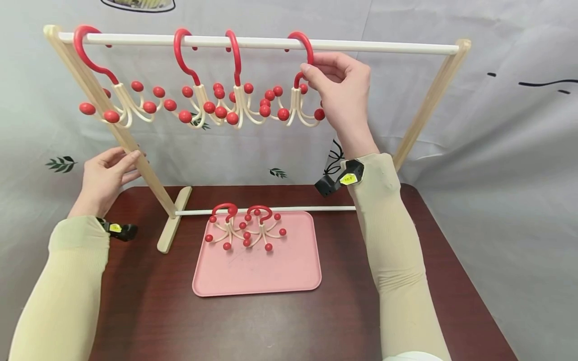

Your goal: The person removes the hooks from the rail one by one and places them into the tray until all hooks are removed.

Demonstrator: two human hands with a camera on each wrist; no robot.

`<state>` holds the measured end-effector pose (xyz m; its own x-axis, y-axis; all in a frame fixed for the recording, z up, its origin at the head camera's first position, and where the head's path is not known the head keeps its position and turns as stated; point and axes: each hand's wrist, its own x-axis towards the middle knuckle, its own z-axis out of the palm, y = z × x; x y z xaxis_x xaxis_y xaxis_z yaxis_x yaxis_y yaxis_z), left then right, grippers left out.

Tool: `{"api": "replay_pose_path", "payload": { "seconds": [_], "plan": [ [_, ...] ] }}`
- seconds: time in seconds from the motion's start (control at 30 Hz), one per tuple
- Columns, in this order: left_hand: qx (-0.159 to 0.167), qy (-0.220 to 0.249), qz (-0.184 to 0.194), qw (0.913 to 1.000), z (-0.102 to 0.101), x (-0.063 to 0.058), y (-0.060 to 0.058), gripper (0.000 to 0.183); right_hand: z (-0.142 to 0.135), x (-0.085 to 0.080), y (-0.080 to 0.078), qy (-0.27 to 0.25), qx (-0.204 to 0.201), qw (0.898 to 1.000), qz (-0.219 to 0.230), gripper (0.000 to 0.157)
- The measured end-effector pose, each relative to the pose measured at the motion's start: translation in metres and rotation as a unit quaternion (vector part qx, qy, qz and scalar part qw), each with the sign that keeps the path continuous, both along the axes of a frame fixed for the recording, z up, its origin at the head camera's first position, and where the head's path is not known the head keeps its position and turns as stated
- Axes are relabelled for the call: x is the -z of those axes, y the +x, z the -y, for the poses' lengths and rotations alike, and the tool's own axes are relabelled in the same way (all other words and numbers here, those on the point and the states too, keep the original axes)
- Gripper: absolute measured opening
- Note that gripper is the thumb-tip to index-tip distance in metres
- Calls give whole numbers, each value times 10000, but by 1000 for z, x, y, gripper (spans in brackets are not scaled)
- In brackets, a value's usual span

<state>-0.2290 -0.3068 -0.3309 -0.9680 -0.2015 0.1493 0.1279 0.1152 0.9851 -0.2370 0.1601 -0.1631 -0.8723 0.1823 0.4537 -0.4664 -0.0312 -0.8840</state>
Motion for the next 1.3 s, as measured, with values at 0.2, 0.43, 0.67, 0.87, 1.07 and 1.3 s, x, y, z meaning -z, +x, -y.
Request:
{"api": "replay_pose_path", "payload": {
  "seconds": [0.2, 0.43, 0.67, 0.87, 1.07, 1.3],
  "plan": [
    [-20, 2, 67, 10000, 1, 0, 0, 56, -2, -1, 1, -103, 61, 9997, -218, 22],
    [-58, -80, 86, 9999, 0, -1, 0, 56, -10, -9, 8, -154, 98, 9990, -401, 23],
    [-45, 4, 38, 10000, 1, 0, -1, 55, -16, -14, 15, -295, 84, 9982, -515, 25],
    [-69, -111, 93, 9999, 2, 0, -1, 56, -24, -16, 22, -430, 73, 9957, -819, 26],
    [-48, -76, 49, 9999, 2, 1, -2, 55, -28, -10, 33, -464, 125, 9959, -764, 30],
    [-27, -104, 20, 9999, 1, 1, -2, 58, -35, 8, 45, -352, 224, 9973, -609, 32]
  ]
}}
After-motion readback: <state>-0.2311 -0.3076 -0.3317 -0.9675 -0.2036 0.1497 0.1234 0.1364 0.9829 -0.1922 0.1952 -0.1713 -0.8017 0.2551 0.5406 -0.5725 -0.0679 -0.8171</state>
